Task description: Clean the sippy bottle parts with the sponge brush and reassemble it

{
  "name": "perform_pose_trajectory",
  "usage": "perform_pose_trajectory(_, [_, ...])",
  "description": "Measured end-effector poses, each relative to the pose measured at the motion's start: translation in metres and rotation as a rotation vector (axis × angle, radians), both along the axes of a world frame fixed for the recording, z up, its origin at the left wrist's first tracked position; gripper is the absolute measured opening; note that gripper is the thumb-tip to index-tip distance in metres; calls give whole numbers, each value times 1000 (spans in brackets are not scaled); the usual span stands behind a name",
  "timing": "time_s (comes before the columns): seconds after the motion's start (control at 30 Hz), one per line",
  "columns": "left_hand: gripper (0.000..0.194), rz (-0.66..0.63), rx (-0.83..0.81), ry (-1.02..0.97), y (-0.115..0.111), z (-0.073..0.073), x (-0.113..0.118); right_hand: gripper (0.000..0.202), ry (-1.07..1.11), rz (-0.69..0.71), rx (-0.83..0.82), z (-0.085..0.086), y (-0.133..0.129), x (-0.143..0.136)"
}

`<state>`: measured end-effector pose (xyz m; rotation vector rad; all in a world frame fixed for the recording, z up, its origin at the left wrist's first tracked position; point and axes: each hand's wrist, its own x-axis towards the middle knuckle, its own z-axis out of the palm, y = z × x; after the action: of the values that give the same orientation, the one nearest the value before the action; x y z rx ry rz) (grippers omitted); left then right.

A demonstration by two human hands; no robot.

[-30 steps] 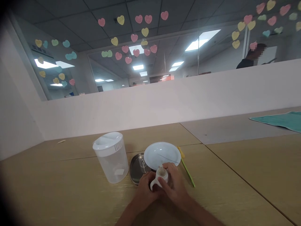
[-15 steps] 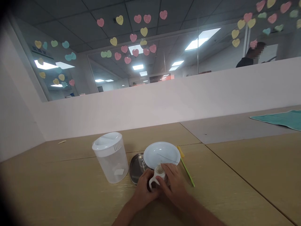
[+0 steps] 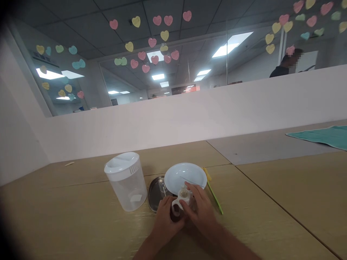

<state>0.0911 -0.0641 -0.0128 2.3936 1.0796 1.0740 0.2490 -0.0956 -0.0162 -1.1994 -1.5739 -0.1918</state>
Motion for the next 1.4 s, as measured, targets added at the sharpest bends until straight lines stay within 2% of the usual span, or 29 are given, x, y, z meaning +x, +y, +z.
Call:
perform_pose_trajectory(0.17, [24, 10, -34, 18, 2, 5, 1, 44, 1, 6, 1, -1, 1, 1])
perform_pose_trajectory(0.33, [44, -33, 47, 5, 1, 11, -7, 45, -7, 14, 11, -5, 3, 2])
perform_pose_trajectory(0.4, [43, -29, 89, -39, 5, 14, -14, 45, -6, 27, 18, -5, 3, 2])
perform_pose_trajectory(0.47, [33, 50, 113, -89, 13, 15, -22, 46, -5, 37, 27, -4, 3, 2])
perform_pose_trajectory(0.53, [33, 164, 132, -99, 23, 14, -28, 46, -12, 40, 27, -4, 3, 2])
perform_pose_trajectory(0.6, [37, 226, 159, -42, 35, 9, -33, 47, -25, 38, 29, -4, 3, 2])
perform_pose_trajectory(0.7, [42, 200, 217, 140, 48, -2, -37, 48, -52, 45, 44, -5, 4, 3])
perform_pose_trajectory(0.8, [46, 182, 243, 287, 54, -9, -38, 47, -75, 63, 48, -5, 4, 4])
perform_pose_trajectory(0.87, [47, 196, 255, 310, 53, -9, -38, 46, -85, 74, 39, -5, 4, 4])
perform_pose_trajectory(1.03, [39, 246, 294, 248, 49, 0, -38, 47, -96, 86, 19, -7, 4, 5])
perform_pose_trajectory(1.27, [34, 293, 164, 191, 52, -10, -36, 48, -84, 61, 22, -7, 4, 5])
perform_pose_trajectory(1.33, [28, 303, 126, 132, 49, -5, -36, 48, -84, 64, 21, -7, 3, 5])
perform_pose_trajectory(1.4, [25, 313, 131, 28, 42, 7, -35, 46, -78, 64, 19, -7, 2, 5])
